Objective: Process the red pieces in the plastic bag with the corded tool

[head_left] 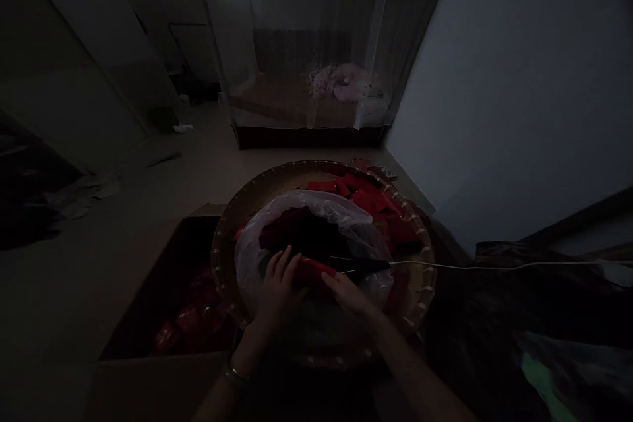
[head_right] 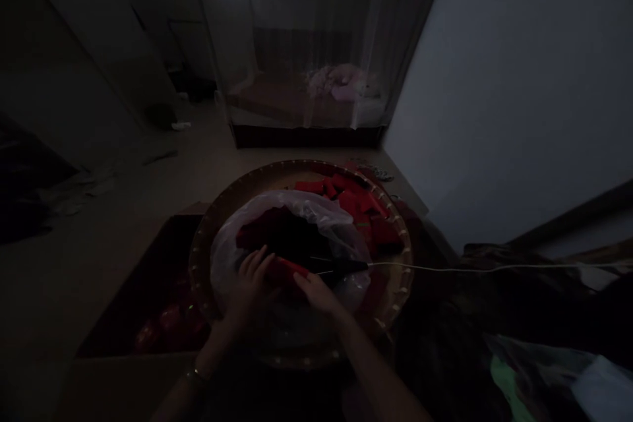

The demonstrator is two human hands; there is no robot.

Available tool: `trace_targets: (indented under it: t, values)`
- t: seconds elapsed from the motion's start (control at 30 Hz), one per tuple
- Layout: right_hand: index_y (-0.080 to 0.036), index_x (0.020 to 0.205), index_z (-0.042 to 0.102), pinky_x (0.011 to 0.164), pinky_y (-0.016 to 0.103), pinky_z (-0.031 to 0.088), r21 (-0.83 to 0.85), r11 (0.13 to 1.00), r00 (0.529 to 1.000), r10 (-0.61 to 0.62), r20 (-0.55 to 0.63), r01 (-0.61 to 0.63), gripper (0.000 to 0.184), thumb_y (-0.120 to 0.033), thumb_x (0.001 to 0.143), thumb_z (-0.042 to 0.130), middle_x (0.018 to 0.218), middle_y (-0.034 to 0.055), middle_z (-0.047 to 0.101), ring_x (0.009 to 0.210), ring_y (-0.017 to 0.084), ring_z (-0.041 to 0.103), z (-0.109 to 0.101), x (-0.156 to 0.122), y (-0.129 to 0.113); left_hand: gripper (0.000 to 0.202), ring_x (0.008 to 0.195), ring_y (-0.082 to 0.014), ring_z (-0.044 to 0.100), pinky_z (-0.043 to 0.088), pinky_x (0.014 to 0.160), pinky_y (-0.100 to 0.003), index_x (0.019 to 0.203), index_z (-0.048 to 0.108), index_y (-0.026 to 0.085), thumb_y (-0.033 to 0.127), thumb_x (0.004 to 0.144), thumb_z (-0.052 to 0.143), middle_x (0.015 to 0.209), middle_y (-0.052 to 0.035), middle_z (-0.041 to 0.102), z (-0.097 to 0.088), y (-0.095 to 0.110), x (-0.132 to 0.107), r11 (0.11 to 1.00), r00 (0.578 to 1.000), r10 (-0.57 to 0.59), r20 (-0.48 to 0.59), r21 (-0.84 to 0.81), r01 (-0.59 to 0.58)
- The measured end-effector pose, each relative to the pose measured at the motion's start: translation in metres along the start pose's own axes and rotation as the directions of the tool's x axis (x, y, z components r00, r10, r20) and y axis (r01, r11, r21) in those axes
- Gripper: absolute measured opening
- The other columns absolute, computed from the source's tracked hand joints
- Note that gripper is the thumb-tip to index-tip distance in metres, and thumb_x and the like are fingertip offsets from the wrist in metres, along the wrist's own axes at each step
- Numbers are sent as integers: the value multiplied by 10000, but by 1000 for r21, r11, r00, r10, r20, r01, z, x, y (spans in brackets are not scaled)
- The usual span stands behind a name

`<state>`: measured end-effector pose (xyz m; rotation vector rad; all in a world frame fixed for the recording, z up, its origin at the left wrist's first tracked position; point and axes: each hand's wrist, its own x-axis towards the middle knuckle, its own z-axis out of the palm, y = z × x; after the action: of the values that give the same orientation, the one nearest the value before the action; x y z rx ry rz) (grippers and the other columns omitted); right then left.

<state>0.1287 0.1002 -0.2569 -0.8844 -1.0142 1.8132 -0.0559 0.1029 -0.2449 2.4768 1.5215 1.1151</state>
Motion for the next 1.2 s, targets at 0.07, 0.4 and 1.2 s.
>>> trace_targets:
  t: [0.07, 0.4, 1.2]
  values:
    - [-161, 1079, 626, 943, 414, 407, -94, 996, 1000, 14, 11, -13, 625, -629, 666, 660, 1057, 82, 637, 1004, 244, 571, 2, 3, 0, 536, 1163, -297, 423, 390, 957, -463, 1280, 483, 225, 187, 759, 603, 1337, -101, 478, 1, 3, 3, 979, 990, 127, 63, 154, -135]
    - [-134, 904, 598, 742, 295, 429, -407, 909, 994, -52, 99, 88, 490, -598, 747, 583, 831, 27, 588, 770, 159, 528, 20, 7, -29, 405, 1037, -247, 494, 462, 869, -405, 1227, 503, 150, 172, 822, 491, 1181, -119, 584, 15, -15, 11, 974, 972, 221, 76, 35, -224]
    - [-201, 947, 671, 833, 337, 483, -875, 409, 713, -693, -111, 261, 274, -363, 853, 471, 974, 70, 675, 913, 205, 625, -39, -31, -59, 348, 921, -207, 613, 511, 809, -349, 1076, 546, 176, 239, 735, 584, 1006, -67, 634, -1, -15, 17, 977, 974, -169, -147, -152, 147]
